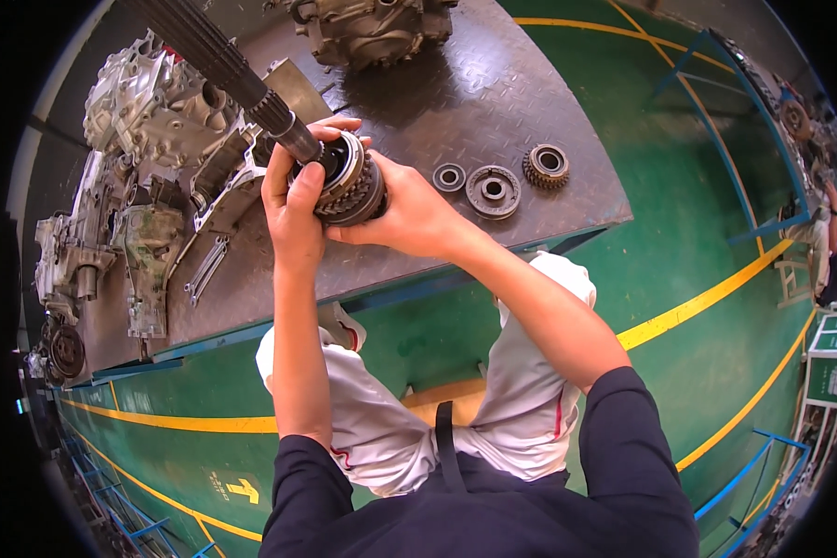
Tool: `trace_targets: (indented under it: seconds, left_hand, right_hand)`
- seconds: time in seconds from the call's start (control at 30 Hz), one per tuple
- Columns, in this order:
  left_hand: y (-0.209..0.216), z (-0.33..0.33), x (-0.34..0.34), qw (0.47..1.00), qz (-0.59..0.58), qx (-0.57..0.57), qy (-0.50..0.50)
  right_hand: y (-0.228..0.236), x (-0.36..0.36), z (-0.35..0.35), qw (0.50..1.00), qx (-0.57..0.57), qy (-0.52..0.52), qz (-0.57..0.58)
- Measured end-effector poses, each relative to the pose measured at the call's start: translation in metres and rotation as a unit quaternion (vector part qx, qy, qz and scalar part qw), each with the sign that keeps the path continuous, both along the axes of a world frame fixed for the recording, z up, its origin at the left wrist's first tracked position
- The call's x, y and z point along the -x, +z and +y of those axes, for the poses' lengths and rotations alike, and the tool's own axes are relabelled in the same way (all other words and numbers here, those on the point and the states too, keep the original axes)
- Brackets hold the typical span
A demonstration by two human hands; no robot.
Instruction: The person slides gears and bearings onto a transmission shaft by hand, fitting the components together while holding the shaft vertically and on the workbench.
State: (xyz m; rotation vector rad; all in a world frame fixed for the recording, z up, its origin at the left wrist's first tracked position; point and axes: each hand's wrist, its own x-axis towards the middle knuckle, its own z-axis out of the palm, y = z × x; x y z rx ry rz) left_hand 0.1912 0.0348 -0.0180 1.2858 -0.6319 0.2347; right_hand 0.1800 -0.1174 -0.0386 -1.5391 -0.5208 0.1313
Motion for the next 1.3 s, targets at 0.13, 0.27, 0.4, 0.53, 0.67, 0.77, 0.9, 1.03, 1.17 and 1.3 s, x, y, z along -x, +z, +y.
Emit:
trace_targets:
  seconds: [0.13,0.27,0.4,0.53,0.67,0.77,0.9,1.03,1.17,1.3]
  left_hand:
    - [-0.004,-0.006,0.003,0.997,-0.02,0.032,0.061]
    - [-0.008,-0.006,0.004,0.995,-0.03,0.047,0.079]
    - [-0.013,-0.005,0.002,0.994,-0.028,0.065,0.082]
    - [-0.012,0.005,0.0,0.993,-0.018,0.069,0.099]
    - [-0.013,0.012,-0.002,0.994,-0.025,0.071,0.084]
    - [-0.015,0.016,-0.004,0.994,-0.025,0.072,0.079]
    - [-0.014,0.015,-0.004,0.994,-0.027,0.072,0.077]
    - [-0.014,0.009,0.0,0.995,-0.011,0.08,0.055]
    - [-0.026,0.011,-0.006,0.992,-0.001,0.106,0.064]
    - [-0.027,0.011,-0.007,0.993,0.003,0.092,0.074]
  right_hand:
    - [-0.002,0.0,0.002,0.996,0.048,-0.031,-0.062]
    - [-0.007,0.004,0.001,0.99,0.082,-0.059,-0.094]
    - [-0.007,0.0,-0.009,0.975,0.165,-0.045,-0.145]
    - [-0.002,-0.011,-0.038,0.916,0.329,-0.048,-0.223]
    - [-0.013,-0.023,-0.09,0.834,0.501,-0.108,-0.203]
    - [-0.025,-0.018,-0.121,0.802,0.564,-0.145,-0.135]
    - [-0.039,-0.021,-0.169,0.787,0.562,-0.241,-0.084]
    - [-0.059,-0.022,-0.195,0.803,0.525,-0.274,-0.067]
    - [-0.059,-0.026,-0.184,0.771,0.587,-0.246,-0.028]
    - [-0.059,-0.03,-0.181,0.76,0.596,-0.254,-0.046]
